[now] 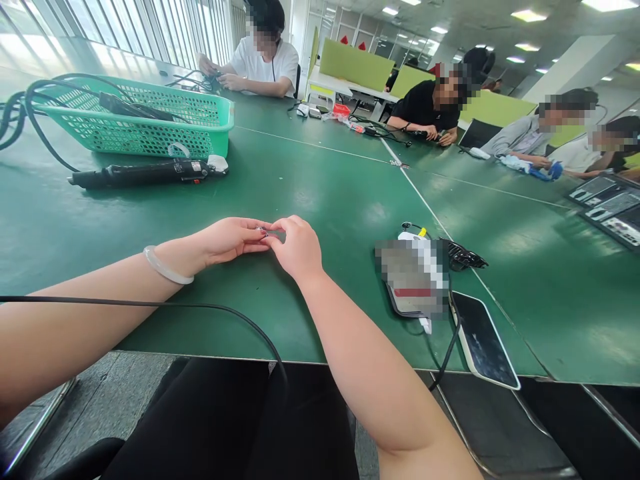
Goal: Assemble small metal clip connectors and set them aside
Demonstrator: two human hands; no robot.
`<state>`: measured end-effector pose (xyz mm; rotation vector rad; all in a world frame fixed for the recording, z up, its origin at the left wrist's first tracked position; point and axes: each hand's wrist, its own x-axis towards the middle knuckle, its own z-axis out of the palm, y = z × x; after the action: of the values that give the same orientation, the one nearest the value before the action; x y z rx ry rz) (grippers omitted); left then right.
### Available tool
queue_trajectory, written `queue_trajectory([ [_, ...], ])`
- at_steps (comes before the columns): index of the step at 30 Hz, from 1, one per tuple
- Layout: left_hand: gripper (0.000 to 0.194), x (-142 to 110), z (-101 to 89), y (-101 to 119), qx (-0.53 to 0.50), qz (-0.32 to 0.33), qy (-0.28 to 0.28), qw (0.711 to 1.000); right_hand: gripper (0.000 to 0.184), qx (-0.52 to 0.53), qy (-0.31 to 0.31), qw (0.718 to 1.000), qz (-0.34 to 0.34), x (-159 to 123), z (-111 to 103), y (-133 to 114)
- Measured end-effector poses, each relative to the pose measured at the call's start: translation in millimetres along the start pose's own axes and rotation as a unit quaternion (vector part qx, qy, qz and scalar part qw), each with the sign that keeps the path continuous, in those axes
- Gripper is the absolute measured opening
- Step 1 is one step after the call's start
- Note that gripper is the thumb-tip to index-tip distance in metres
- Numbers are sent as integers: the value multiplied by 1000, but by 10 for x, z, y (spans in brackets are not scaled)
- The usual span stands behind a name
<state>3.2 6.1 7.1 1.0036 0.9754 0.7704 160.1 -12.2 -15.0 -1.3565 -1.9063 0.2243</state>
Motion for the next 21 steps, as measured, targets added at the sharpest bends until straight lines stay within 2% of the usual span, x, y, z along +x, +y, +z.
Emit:
queue_trajectory([
  [2, 22, -58, -47, 71, 51, -9, 26, 998, 18, 6, -3, 1000, 5, -4, -25, 23],
  [4, 26, -152, -159, 173, 144, -1, 63, 988, 21, 13, -8, 999, 29, -11, -56, 53],
  [7, 33, -348, -483, 344, 308, 17, 137, 941, 23, 29, -12, 996, 78, -21, -110, 97],
  [8, 37, -422, -626, 395, 383, 14, 154, 911, 23, 35, -10, 995, 89, -23, -126, 108],
  [9, 39, -496, -777, 439, 463, 0, 185, 867, 24, 40, -7, 995, 95, -22, -138, 117],
  [12, 41, -711, -1202, 526, 679, -44, 273, 680, 26, 48, 3, 994, 98, -15, -157, 130],
  [13, 42, -775, -1308, 541, 714, -51, 278, 641, 26, 50, 4, 994, 97, -11, -158, 132],
  [14, 44, -835, -1387, 552, 730, -62, 277, 622, 27, 50, 4, 994, 96, -8, -157, 134],
  [16, 46, -939, -1463, 564, 747, -83, 265, 604, 27, 49, 2, 994, 95, -5, -152, 140],
  [20, 47, -1064, -1414, 563, 777, -95, 242, 573, 28, 46, 0, 995, 94, -6, -142, 168],
  [21, 44, -1074, -1400, 559, 777, -94, 243, 573, 28, 45, 1, 995, 94, -7, -139, 176],
])
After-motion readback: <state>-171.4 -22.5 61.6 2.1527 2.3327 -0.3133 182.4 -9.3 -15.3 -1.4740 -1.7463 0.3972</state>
